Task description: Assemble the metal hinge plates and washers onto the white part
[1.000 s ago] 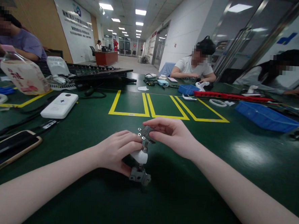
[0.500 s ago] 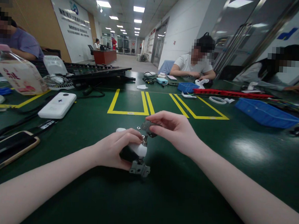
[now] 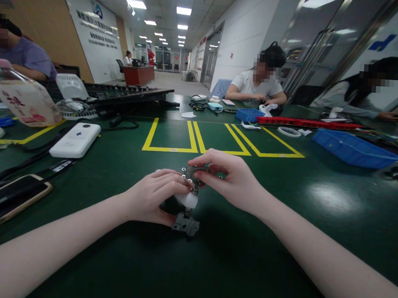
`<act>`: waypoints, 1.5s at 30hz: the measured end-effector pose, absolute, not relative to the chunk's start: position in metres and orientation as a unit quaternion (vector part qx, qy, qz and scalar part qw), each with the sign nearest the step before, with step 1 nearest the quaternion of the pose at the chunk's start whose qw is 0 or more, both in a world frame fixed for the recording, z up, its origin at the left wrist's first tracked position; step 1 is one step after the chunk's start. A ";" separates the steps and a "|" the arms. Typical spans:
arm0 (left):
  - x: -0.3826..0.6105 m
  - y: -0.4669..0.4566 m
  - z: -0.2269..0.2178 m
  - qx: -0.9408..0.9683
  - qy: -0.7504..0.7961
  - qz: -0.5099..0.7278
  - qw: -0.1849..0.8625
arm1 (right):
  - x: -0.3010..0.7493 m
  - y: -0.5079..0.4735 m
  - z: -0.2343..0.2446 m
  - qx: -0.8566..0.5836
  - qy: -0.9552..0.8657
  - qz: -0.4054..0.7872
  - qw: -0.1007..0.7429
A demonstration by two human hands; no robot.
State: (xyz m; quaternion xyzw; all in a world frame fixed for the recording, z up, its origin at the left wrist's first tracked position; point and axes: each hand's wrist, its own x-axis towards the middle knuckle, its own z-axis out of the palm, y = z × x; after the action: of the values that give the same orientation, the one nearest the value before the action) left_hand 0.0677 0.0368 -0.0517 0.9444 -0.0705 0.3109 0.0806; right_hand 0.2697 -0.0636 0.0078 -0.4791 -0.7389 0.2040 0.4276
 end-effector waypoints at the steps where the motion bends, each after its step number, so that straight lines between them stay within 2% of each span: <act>1: 0.068 0.037 -0.052 0.946 -0.068 0.309 0.079 | 0.271 -0.062 0.007 -0.480 -0.714 0.255 0.441; 4: 0.067 0.037 -0.051 0.948 -0.066 0.302 0.074 | 0.276 -0.056 0.005 -0.485 -0.636 0.378 0.466; 12: 0.069 0.039 -0.049 0.949 -0.065 0.301 0.063 | 0.274 -0.055 0.004 -0.461 -0.488 0.554 0.492; 20: 0.069 0.037 -0.048 0.951 -0.065 0.302 0.028 | 0.272 -0.052 0.000 -0.486 -0.453 0.499 0.556; 29: 0.068 0.036 -0.048 0.949 -0.063 0.307 0.040 | 0.273 -0.053 -0.001 -0.476 -0.459 0.547 0.512; 35: 0.069 0.036 -0.048 0.950 -0.060 0.302 0.052 | 0.278 -0.052 0.002 -0.463 -0.432 0.569 0.525; 45: 0.069 0.038 -0.049 0.951 -0.060 0.298 0.057 | 0.280 -0.046 -0.006 -0.502 -0.434 0.554 0.503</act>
State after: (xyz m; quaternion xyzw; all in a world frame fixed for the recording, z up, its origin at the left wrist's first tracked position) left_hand 0.0686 0.0381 -0.0494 0.9510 -0.0601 0.2980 0.0566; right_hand 0.2801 -0.0465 -0.0059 -0.5020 -0.4335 0.5538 0.5033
